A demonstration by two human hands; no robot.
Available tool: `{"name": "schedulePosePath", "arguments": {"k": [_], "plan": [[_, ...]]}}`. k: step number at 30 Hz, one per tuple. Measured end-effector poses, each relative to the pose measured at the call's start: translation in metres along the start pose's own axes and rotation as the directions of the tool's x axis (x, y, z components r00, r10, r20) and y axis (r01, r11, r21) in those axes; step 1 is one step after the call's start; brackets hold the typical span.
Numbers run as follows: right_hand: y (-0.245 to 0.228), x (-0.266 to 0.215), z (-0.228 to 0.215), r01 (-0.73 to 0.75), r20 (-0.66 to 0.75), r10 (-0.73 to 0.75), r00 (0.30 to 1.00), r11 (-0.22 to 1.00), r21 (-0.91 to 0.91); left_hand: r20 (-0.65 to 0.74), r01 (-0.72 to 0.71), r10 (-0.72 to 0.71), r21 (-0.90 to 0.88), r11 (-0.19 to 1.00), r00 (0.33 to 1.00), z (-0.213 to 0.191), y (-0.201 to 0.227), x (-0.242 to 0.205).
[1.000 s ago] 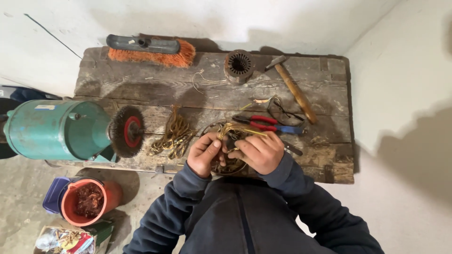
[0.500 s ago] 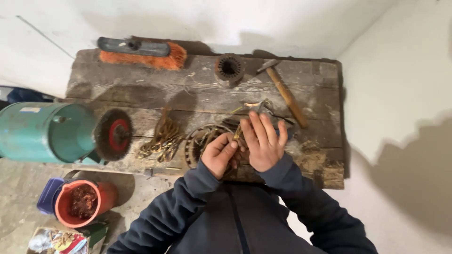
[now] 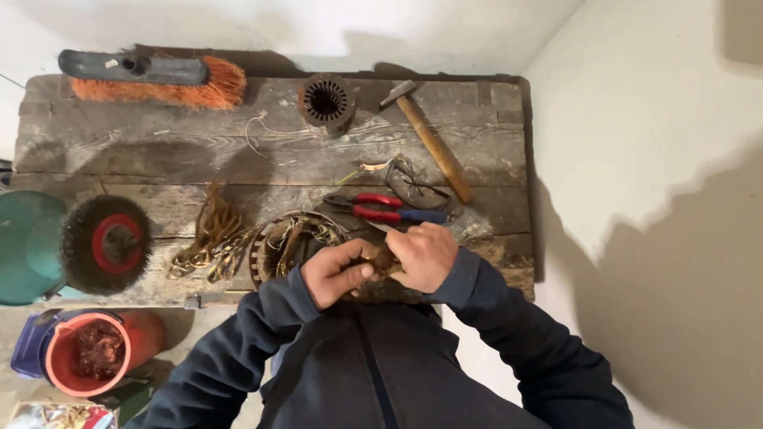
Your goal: The person works at a wooden workbench on a circular ring frame filled with straw-like fibers. They pull bundles of fibers out of the ring by hand, cut fibers with a knife, trim pieces with red-handled pliers, and place trimmed fibers on the bench beside the ring.
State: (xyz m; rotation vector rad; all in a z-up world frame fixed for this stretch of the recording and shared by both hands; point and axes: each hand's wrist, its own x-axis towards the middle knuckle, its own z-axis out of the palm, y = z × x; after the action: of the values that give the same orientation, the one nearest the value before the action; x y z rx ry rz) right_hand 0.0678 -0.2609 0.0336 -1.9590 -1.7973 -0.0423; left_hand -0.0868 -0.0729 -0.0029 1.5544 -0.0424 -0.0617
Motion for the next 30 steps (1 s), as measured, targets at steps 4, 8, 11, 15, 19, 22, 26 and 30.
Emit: {"name": "schedulePosePath", "arguments": {"k": [4,8,11,15,19,22,26,30], "plan": [[-0.004,0.001,0.0,-0.084,0.092,0.071,0.993,0.985,0.151,0.033,0.134,-0.132,-0.09,0.987,0.991,0.004,0.004,-0.001],[0.009,-0.01,0.024,-0.193,0.236,0.102,0.966,0.895,0.402,-0.098,-0.165,0.197,0.267,0.949,0.975,0.008,0.007,-0.005],[0.023,-0.029,0.06,-0.439,0.501,0.017,0.865,0.511,0.739,-0.058,-0.288,0.378,0.544,0.788,0.924,0.005,0.018,-0.007],[0.012,-0.038,0.077,-0.634,0.402,-0.49,0.774,-0.591,0.5,0.192,-0.528,0.577,0.688,0.497,0.794,0.005,0.028,-0.008],[0.012,-0.04,0.076,-0.612,0.492,-0.363,0.791,-0.477,0.631,0.174,-0.532,0.63,0.724,0.44,0.757,0.01,0.033,-0.005],[0.007,-0.033,0.055,-0.593,0.53,-0.267,0.805,-0.386,0.707,-0.047,-0.473,0.635,0.625,0.621,0.771,0.012,0.035,-0.004],[-0.008,-0.021,0.029,-0.145,0.127,0.088,0.988,0.81,0.568,-0.25,0.073,0.002,0.29,0.954,0.968,0.02,0.033,0.0],[-0.016,-0.023,0.031,0.055,-0.101,-0.038,0.994,0.983,0.175,-0.239,0.302,-0.184,0.724,0.62,0.953,0.03,0.039,0.01]]}}
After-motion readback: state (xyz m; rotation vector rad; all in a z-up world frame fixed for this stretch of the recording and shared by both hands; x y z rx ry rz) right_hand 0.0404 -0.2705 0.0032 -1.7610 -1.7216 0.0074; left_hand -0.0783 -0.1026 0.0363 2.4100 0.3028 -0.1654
